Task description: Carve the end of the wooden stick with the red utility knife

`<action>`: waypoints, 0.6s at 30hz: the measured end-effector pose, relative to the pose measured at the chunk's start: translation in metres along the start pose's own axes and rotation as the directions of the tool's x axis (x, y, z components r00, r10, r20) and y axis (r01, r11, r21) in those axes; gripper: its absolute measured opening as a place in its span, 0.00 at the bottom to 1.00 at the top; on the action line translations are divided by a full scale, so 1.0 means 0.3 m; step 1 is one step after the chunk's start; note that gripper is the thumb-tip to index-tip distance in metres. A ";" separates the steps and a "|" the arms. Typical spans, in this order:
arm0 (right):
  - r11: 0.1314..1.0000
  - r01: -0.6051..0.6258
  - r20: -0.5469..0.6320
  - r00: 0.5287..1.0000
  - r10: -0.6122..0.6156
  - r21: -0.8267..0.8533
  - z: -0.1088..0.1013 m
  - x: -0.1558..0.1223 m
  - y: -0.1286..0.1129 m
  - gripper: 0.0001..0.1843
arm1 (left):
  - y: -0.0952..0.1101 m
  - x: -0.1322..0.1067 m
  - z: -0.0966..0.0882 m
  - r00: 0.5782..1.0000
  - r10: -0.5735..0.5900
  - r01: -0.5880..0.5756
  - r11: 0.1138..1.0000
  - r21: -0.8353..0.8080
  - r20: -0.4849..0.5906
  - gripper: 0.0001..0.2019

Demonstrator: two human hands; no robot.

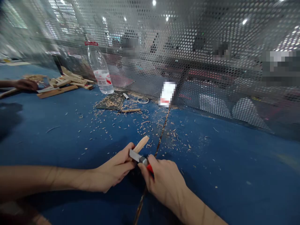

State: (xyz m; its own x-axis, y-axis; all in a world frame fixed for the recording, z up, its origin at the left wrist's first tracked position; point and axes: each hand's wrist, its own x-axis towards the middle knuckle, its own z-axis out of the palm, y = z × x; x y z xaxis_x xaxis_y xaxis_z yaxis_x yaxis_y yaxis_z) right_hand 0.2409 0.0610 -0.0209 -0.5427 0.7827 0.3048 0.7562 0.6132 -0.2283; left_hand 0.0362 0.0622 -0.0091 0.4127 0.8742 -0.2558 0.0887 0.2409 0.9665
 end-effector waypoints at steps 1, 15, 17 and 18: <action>1.000 -0.002 0.005 1.000 0.002 -0.005 0.000 0.001 0.003 0.20 | -0.001 -0.001 0.000 1.000 -0.007 0.007 1.000 0.008 -0.003 0.11; 0.944 -0.223 -0.056 0.975 0.216 -0.243 -0.013 0.014 0.197 0.24 | -0.026 -0.017 0.002 0.998 -0.035 0.045 0.983 0.177 -0.057 0.11; 0.929 -0.299 -0.108 0.953 0.282 -0.219 -0.029 0.011 0.252 0.24 | -0.041 -0.023 0.002 0.998 -0.025 0.035 0.982 0.184 -0.056 0.11; 0.930 -0.309 -0.122 0.949 0.290 -0.196 -0.035 0.009 0.265 0.24 | -0.046 -0.024 0.002 0.998 -0.020 0.030 0.983 0.182 -0.058 0.11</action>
State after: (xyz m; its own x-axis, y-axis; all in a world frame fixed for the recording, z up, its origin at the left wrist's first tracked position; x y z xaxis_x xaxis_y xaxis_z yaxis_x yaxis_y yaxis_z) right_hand 0.3034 0.1108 -0.0284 -0.2512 0.9077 0.3362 0.9433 0.3074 -0.1252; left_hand 0.0326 0.0525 -0.0205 0.3571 0.8924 -0.2759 0.2646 0.1866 0.9461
